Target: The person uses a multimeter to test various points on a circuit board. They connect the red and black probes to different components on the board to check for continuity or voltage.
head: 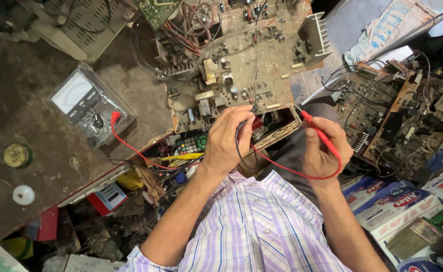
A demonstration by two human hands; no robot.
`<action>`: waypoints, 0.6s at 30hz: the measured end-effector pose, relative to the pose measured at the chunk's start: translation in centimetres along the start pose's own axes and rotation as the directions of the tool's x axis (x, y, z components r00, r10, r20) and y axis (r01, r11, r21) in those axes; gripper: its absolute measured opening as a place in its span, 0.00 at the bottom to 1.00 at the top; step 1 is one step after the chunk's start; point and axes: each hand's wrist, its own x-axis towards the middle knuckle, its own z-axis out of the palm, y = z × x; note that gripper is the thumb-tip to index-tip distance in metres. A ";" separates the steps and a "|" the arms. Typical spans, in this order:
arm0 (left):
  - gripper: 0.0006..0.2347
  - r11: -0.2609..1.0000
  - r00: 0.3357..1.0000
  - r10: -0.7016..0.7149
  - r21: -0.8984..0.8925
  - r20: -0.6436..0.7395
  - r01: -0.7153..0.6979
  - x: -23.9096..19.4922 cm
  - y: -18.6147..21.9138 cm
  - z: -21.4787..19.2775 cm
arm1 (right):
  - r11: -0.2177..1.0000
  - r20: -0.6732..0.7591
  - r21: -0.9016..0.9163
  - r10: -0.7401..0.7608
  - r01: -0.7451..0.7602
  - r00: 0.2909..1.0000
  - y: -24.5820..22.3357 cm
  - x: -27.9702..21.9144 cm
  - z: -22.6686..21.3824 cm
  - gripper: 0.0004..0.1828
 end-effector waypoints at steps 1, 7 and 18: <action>0.09 1.000 1.000 0.002 0.016 0.010 -0.002 -0.1 -0.1 0.0 | 0.999 -0.006 0.022 0.038 -0.038 0.999 -0.3 0.1 0.3 0.10; 0.10 0.999 1.000 -0.002 0.044 0.017 0.001 -0.5 -0.2 0.7 | 0.985 0.243 -0.112 -0.102 0.133 0.965 -1.7 3.5 0.8 0.06; 0.09 0.997 0.997 -0.071 0.022 -0.004 0.071 -1.0 -0.4 1.2 | 0.998 0.608 -0.054 0.004 0.036 0.794 -3.0 11.4 3.6 0.20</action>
